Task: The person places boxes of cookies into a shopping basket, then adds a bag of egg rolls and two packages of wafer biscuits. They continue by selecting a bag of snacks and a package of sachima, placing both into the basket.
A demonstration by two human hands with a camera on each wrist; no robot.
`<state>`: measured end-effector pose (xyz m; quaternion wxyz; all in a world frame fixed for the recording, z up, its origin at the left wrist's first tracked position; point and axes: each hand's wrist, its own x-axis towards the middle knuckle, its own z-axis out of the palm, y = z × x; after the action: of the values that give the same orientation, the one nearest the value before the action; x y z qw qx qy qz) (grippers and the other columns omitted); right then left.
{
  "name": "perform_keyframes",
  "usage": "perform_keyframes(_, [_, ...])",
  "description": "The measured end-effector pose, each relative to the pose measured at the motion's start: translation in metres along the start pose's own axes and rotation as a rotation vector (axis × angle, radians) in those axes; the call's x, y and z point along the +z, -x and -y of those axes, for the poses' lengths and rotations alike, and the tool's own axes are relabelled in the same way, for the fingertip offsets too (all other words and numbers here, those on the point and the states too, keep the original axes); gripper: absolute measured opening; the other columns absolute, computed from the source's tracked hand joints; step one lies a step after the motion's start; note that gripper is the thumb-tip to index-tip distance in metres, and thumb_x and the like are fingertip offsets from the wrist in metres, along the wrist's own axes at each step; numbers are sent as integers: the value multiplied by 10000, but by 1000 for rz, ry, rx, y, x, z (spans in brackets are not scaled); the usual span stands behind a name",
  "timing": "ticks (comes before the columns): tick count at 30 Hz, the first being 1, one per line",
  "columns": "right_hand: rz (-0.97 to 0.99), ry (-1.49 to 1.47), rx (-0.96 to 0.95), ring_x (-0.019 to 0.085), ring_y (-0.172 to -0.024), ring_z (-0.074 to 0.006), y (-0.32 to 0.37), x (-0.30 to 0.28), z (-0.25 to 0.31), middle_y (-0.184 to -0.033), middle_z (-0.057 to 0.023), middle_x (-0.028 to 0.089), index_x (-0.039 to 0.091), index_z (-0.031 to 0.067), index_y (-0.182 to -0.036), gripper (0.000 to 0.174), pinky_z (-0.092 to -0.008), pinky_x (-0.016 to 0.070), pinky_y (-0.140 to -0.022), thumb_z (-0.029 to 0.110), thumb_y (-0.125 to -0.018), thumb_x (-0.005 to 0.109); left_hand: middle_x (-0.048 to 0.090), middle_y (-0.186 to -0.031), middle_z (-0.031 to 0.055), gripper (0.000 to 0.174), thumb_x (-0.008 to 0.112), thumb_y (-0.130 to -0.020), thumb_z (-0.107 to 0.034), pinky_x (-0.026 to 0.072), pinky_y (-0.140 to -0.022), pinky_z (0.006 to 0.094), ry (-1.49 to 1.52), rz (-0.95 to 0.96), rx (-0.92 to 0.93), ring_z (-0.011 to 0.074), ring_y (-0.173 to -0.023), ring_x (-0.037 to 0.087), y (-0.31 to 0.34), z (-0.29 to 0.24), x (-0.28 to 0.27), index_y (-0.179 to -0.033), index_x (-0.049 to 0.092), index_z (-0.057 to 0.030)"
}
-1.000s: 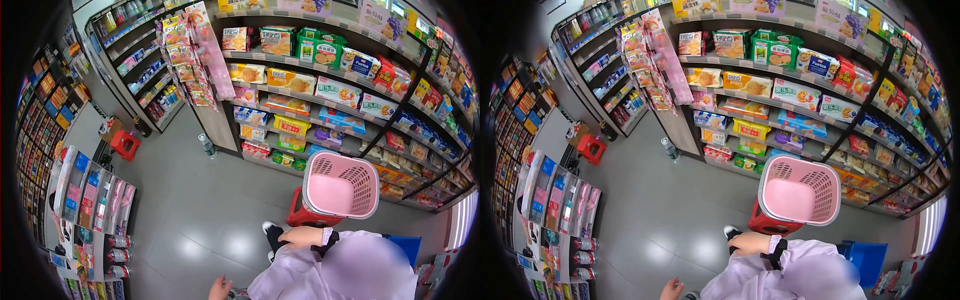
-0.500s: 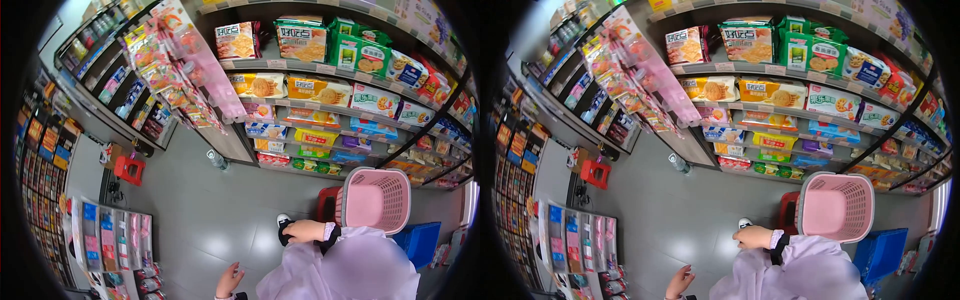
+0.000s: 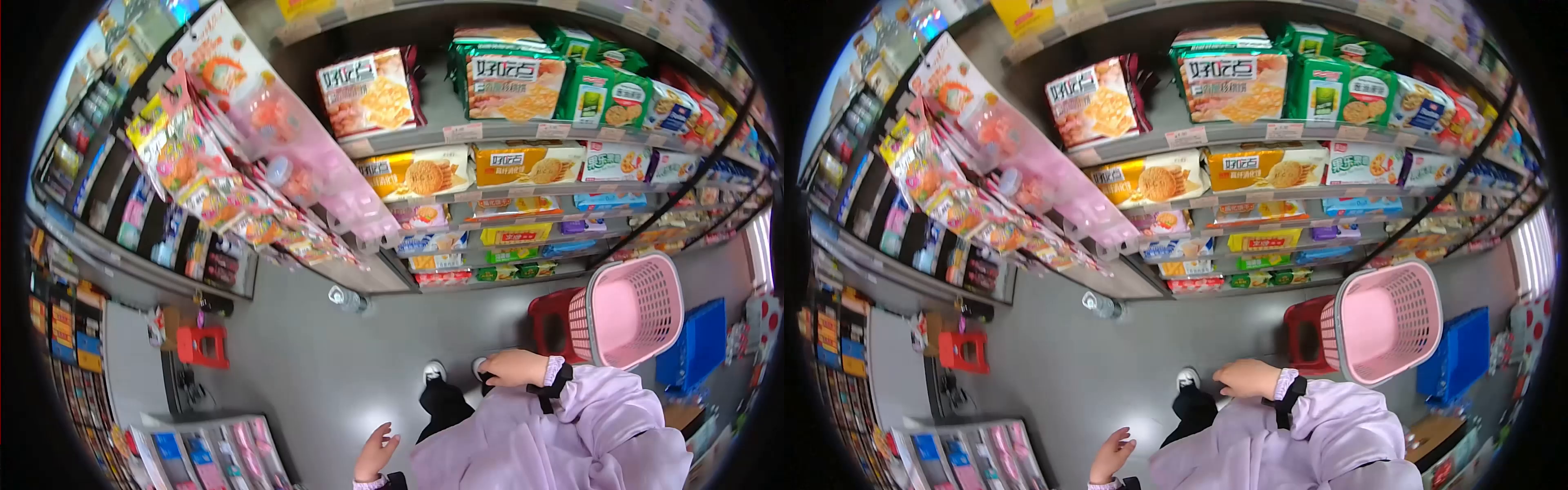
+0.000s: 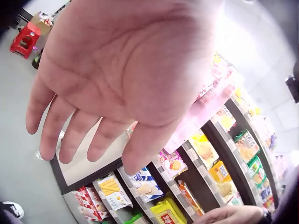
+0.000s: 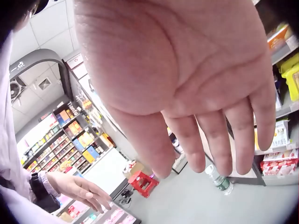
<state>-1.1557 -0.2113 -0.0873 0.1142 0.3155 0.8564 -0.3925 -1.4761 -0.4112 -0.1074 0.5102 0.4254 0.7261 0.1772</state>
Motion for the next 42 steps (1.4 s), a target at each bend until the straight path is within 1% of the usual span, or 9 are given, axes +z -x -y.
perform_keyframes(5, [-172, -46, 50, 566, -903, -344, -23, -2, 36, -1014, -168, 583, 544, 31, -1081, 359, -415, 449, -790, 236, -786, 561, 554, -1111, 179, 505, 612, -807, -279, 479, -761, 335, -191, 38, 228, 256, -916, 588, -59, 5, -79, -1206, 462, -8])
perform_keyframes(9, [-297, -151, 51, 558, -923, -346, -37, 3, 63, -1018, -175, 583, 549, 23, -1083, 377, -403, 440, -808, 239, -776, 579, 559, -1103, 173, 508, 613, -801, -284, 486, -739, 332, -217, 16, 262, 249, -904, 595, -88, -10, -130, -1200, 466, -6])
perform_keyframes(15, [-332, -250, 287, 541, -964, -336, -15, 12, 89, -1090, -168, 551, 500, 26, -1145, 407, -399, 430, -835, 250, -809, 549, 563, -1084, 184, 527, 617, -795, -279, 482, -754, 334, -350, 286, 293, 246, -905, 595, -135, -21, -152, -1205, 455, 10])
perform_keyframes(23, [-403, -265, 402, 532, -976, -336, 1, 40, 74, -1097, -168, 545, 510, 33, -1142, 402, -393, 423, -848, 272, -820, 541, 552, -1111, 210, 539, 595, -803, -304, 462, -807, 340, -420, 482, 448, 284, -949, 579, -199, -68, -113, -1219, 445, 5])
perform_keyframes(28, [-492, -309, 433, 548, -935, -343, 16, 44, 67, -1023, -172, 578, 532, 31, -1110, 383, -406, 432, -822, 260, -803, 559, 528, -1151, 225, 532, 572, -815, -320, 455, -828, 361, -543, 582, 557, 325, -998, 559, -214, -103, -78, -1224, 442, -7])
perform_keyframes(34, [-608, -417, 468, 581, -855, -347, 37, 73, 47, -929, -178, 603, 555, 40, -1070, 362, -419, 458, -760, 228, -762, 590, 530, -1144, 222, 506, 571, -818, -311, 455, -833, 359, -658, 712, 481, 318, -1007, 554, -220, -131, -31, -1207, 458, -9])
perform_keyframes(37, [-477, -518, 547, 550, -933, -342, 49, 84, 38, -1008, -173, 583, 533, 15, -1102, 388, -399, 433, -817, 245, -792, 580, 538, -1127, 220, 494, 573, -818, -300, 460, -817, 353, -660, 764, 504, 317, -995, 558, -216, -135, -4, -1202, 464, -9])
perform_keyframes(40, [-547, -570, 559, 551, -933, -335, 66, 98, 31, -1037, -159, 577, 531, 23, -1113, 396, -397, 434, -820, 243, -786, 579, 542, -1122, 213, 484, 574, -818, -289, 464, -805, 346, -723, 845, 464, 311, -984, 561, -213, -144, 23, -1200, 467, -12])
perform_keyframes(42, [-606, -589, 566, 550, -938, -330, 82, 102, 28, -1049, -148, 573, 531, 29, -1117, 399, -397, 432, -823, 241, -784, 578, 550, -1119, 180, 481, 576, -822, -296, 462, -796, 326, -771, 864, 470, 261, -931, 574, -210, -154, 35, -1204, 468, -24])
